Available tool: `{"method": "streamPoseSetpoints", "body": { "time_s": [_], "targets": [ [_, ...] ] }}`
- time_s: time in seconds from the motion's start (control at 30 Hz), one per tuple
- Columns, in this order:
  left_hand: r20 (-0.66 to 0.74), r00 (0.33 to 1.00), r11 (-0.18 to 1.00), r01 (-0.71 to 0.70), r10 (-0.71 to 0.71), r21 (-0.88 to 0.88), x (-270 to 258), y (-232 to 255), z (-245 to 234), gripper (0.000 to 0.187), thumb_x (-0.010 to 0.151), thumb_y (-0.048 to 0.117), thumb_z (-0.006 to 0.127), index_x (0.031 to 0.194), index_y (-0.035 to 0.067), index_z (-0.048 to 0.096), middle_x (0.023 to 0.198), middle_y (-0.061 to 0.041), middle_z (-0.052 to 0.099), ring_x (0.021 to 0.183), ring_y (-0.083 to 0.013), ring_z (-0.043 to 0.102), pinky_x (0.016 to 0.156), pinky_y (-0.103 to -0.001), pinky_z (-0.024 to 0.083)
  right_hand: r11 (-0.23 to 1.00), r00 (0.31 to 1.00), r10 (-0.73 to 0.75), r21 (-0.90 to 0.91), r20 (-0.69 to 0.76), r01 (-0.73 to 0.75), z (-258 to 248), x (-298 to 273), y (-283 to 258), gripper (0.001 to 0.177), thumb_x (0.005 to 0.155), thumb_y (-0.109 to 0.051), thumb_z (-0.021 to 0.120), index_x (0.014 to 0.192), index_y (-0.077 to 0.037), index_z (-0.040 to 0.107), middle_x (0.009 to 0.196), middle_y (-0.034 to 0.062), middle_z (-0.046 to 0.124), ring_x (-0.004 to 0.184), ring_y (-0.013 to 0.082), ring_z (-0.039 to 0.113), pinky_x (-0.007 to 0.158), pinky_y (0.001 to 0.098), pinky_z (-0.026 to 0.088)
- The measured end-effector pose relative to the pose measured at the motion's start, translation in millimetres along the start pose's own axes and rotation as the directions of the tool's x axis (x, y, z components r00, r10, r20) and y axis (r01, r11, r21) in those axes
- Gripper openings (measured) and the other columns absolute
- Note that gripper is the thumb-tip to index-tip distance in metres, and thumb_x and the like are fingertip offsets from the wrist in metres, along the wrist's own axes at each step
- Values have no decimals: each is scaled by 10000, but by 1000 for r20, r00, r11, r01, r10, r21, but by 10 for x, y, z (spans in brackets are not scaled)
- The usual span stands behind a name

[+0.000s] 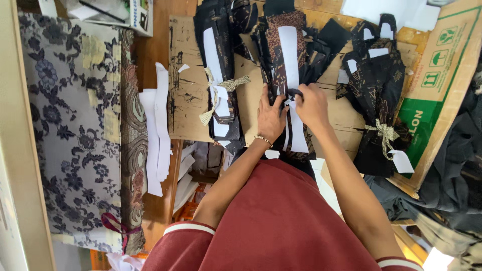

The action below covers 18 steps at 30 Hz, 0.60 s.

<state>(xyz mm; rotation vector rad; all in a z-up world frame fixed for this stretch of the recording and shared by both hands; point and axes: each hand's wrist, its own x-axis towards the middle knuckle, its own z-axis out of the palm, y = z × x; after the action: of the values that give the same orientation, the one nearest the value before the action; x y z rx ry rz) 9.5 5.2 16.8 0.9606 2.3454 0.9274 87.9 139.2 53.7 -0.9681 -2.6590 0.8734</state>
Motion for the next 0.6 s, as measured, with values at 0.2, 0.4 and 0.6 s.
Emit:
{"method": "streamPoseSetpoints", "body": {
  "time_s": [0.2,0.4,0.6],
  "targets": [
    [-27,998,997,-58,59,43,-10,-23,6,264,909,221,720,1159,169,654,1643,-216,240,1435,-440,373,1130,-533,356,963,990,139,227,41,-144,-29,-140,213,117,995,-91,681,1006,21,647,927,189,635,819,353,647,737,423,508],
    [15,997,994,-81,80,80,0,-63,2,197,903,202,717,1078,136,655,1653,-217,230,1447,-439,362,1154,-560,332,932,977,214,302,-16,-200,-81,-306,192,104,981,-62,675,1033,24,650,966,156,646,790,254,648,729,340,516],
    [15,998,993,-63,62,101,19,-36,-89,226,882,185,727,1091,137,657,1641,-210,247,1449,-435,364,1142,-584,323,857,936,350,419,-47,-299,34,-512,175,77,1005,-45,663,1000,31,653,860,64,606,727,110,553,652,260,434]
  ]
}}
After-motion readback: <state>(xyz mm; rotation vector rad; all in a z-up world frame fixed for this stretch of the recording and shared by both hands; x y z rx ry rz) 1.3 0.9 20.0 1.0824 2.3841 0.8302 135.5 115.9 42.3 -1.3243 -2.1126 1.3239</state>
